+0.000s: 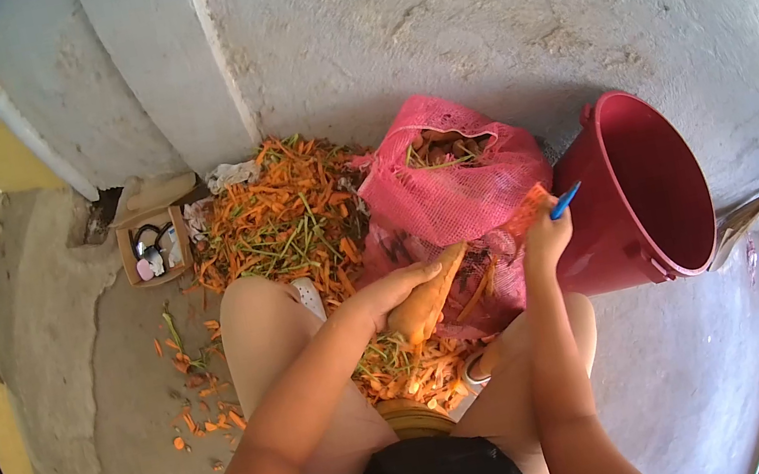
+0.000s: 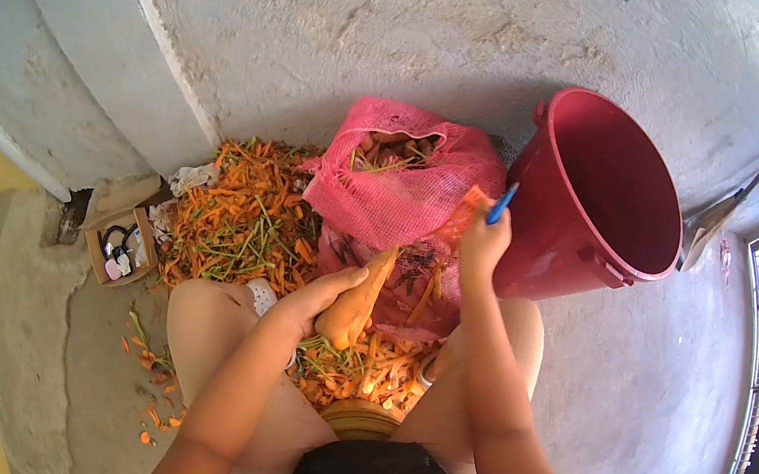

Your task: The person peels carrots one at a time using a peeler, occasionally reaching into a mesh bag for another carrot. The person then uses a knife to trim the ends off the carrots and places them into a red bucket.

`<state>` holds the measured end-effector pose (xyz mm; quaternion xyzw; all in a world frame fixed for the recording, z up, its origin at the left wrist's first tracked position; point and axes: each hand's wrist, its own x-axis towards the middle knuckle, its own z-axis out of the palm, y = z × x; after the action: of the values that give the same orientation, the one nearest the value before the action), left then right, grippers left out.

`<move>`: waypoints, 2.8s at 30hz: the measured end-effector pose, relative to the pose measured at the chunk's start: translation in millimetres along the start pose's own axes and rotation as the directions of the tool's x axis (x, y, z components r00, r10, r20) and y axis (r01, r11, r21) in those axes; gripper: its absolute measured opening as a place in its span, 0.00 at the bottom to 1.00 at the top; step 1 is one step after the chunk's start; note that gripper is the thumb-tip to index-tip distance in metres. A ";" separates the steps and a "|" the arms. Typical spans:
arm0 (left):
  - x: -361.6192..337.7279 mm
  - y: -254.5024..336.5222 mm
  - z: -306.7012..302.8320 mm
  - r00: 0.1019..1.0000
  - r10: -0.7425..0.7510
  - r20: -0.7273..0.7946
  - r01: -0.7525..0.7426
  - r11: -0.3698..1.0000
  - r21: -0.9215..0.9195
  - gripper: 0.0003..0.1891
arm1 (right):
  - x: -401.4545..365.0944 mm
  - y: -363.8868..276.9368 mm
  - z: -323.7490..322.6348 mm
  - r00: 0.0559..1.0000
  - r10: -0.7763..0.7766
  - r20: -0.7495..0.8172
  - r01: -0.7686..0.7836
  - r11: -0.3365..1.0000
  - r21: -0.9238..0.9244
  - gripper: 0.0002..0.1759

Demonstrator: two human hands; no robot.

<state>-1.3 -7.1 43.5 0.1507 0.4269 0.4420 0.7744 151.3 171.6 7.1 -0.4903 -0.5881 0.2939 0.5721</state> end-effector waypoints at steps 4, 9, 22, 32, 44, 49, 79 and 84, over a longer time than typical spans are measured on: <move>25.0 -12.1 -14.2 0.995 -0.025 -0.097 -0.005 0.956 -0.294 0.18 | -59.5 -64.8 10.7 0.931 0.171 0.322 -0.230 0.960 0.156 0.07; 26.2 -16.8 -13.2 0.994 0.056 -0.092 -0.084 0.935 -0.345 0.16 | -99.3 -103.7 12.5 0.868 0.138 0.476 -0.074 0.986 -0.151 0.07; 10.1 -10.5 -8.0 0.999 0.010 0.040 -0.010 1.000 -0.006 0.21 | 12.7 -5.2 -14.5 0.984 0.035 -0.173 -0.085 0.953 -0.289 0.07; 23.3 -9.4 -9.7 0.994 0.043 -0.101 -0.080 0.914 -0.397 0.20 | -95.1 -80.7 14.1 0.907 0.084 0.412 -0.116 0.992 0.053 0.06; 26.5 -23.0 -18.1 0.986 -0.048 0.162 0.087 0.966 -0.243 0.25 | -6.1 25.5 7.0 0.986 0.139 -0.091 -0.148 0.984 -0.098 0.12; 25.3 -13.3 -16.9 0.997 -0.014 -0.071 -0.001 0.978 -0.210 0.22 | -19.6 -14.3 7.7 0.983 0.181 0.023 -0.182 0.962 0.202 0.10; 20.2 -8.8 -10.2 0.991 0.033 -0.128 -0.070 0.953 -0.293 0.18 | -77.7 -63.2 19.1 0.888 0.230 0.397 -0.293 0.950 0.105 0.06; 15.3 -9.1 -11.8 0.999 0.017 -0.036 -0.027 0.949 -0.314 0.16 | -93.0 -75.7 19.2 0.906 0.128 0.404 -0.094 0.990 -0.104 0.10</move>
<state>-1.9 -1.5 22.8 0.0229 0.3617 0.5155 0.7765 102.0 64.6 36.6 -0.4735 -0.6777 0.3978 0.3978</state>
